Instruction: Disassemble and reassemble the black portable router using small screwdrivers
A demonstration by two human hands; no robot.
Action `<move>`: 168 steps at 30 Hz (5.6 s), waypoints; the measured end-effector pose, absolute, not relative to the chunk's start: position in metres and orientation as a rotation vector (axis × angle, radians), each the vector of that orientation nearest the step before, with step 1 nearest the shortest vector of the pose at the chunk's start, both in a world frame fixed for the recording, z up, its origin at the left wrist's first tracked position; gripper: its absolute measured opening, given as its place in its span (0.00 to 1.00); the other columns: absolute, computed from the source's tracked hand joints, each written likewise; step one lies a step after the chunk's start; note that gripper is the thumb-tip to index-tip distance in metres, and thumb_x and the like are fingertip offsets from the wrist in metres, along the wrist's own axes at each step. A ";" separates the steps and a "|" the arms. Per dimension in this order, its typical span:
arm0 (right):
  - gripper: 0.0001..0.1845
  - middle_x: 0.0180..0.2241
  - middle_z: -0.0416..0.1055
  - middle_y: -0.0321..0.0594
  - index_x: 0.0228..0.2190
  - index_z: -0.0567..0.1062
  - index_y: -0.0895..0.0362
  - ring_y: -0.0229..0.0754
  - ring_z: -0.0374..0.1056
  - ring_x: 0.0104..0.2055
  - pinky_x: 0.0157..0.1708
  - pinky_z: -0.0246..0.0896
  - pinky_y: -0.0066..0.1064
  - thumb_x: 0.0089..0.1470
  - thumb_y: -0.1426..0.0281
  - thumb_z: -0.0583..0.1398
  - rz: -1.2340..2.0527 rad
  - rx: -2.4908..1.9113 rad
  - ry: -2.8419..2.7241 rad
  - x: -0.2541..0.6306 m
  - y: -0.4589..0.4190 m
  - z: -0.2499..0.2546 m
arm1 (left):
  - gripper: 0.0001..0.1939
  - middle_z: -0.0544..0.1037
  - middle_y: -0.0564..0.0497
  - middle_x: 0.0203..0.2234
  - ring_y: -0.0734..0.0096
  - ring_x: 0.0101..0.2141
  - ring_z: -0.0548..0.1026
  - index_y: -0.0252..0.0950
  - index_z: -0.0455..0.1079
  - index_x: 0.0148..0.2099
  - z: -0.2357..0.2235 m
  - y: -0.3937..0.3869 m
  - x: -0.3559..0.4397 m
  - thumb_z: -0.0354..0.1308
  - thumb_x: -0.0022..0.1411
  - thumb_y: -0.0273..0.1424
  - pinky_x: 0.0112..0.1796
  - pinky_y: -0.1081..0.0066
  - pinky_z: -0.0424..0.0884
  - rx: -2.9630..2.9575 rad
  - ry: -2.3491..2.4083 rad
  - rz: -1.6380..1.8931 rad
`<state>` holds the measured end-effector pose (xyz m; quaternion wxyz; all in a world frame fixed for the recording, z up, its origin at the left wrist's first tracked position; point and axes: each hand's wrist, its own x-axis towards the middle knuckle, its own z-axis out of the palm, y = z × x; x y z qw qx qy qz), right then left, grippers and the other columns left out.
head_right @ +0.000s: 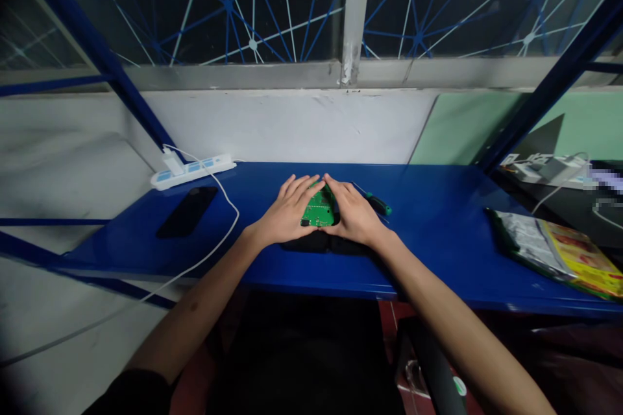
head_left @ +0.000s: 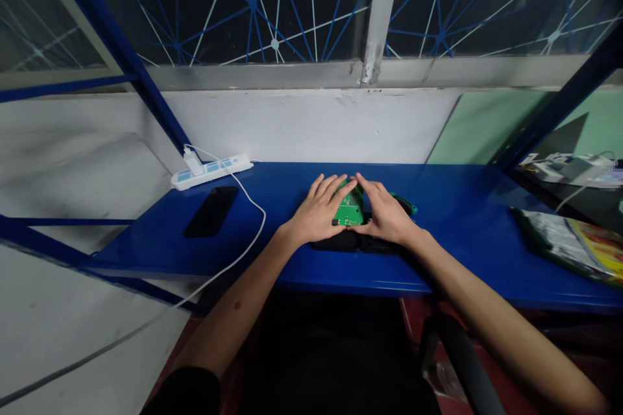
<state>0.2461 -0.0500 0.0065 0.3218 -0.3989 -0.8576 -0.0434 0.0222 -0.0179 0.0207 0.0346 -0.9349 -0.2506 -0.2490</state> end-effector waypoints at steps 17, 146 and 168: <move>0.69 0.70 0.47 0.54 0.70 0.31 0.50 0.63 0.49 0.70 0.64 0.53 0.62 0.44 0.48 0.69 0.328 -1.021 -2.064 0.243 -0.054 0.009 | 0.60 0.44 0.35 0.68 0.36 0.67 0.50 0.45 0.29 0.71 0.032 -0.018 0.022 0.71 0.54 0.39 0.63 0.38 0.55 -3.163 -0.861 -1.325; 0.57 0.59 0.69 0.48 0.68 0.44 0.53 0.59 0.67 0.60 0.57 0.65 0.53 0.44 0.66 0.67 0.265 -1.213 -2.194 0.255 -0.060 0.018 | 0.73 0.38 0.35 0.70 0.32 0.68 0.46 0.46 0.24 0.73 -0.004 -0.022 -0.033 0.76 0.42 0.49 0.63 0.36 0.50 -3.449 -1.224 -0.896; 0.55 0.59 0.70 0.47 0.68 0.46 0.53 0.58 0.68 0.59 0.57 0.65 0.53 0.45 0.64 0.66 0.319 -1.182 -2.281 0.253 -0.066 0.019 | 0.69 0.46 0.35 0.68 0.32 0.67 0.47 0.41 0.30 0.73 0.005 -0.029 -0.030 0.72 0.44 0.50 0.61 0.37 0.51 -3.420 -1.364 -0.612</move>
